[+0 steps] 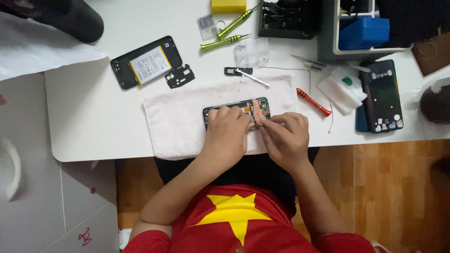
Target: A person is reassembling a smartphone, carefully placing internal components like the motherboard and battery into the frame and using small tools for precision adjustments.
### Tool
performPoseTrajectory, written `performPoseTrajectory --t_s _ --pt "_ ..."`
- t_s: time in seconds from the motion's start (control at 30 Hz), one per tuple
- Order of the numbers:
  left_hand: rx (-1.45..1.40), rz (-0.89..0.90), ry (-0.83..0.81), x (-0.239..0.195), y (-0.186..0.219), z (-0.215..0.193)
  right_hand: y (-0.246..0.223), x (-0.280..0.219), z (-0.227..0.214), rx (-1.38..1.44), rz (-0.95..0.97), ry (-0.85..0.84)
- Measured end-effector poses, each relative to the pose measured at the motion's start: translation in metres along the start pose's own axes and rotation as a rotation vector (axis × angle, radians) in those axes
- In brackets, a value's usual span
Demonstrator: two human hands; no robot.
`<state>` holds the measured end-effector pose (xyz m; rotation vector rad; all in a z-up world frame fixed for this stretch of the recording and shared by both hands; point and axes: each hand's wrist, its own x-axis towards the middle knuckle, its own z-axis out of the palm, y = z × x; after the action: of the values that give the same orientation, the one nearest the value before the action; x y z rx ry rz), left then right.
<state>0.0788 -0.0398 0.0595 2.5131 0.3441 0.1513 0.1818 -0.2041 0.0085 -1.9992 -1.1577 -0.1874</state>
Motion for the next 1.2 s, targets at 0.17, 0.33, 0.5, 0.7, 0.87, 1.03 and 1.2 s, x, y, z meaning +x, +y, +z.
performPoseTrajectory --t_s 0.17,0.33,0.5,0.7,0.87,1.03,1.2 --pt "-0.018 0.0 0.051 -0.006 -0.006 -0.004 -0.007 0.011 -0.006 0.112 0.095 0.003" --pt "-0.018 0.035 0.178 -0.016 -0.019 -0.009 -0.006 0.009 -0.004 0.085 0.11 0.031" --pt "0.008 0.177 0.189 -0.008 -0.017 0.005 -0.007 0.008 0.001 0.023 0.076 0.048" --pt "0.119 0.218 0.209 -0.002 -0.018 0.015 -0.008 0.01 0.0 0.013 0.057 0.069" --pt "0.216 0.261 0.27 -0.005 -0.018 0.024 -0.004 0.006 0.003 -0.024 0.033 0.074" --pt "0.209 0.231 0.218 -0.004 -0.017 0.021 -0.005 0.007 0.003 -0.019 0.032 0.098" --pt "0.057 0.123 0.14 -0.005 -0.013 0.015 -0.006 0.008 0.002 0.003 0.025 0.107"
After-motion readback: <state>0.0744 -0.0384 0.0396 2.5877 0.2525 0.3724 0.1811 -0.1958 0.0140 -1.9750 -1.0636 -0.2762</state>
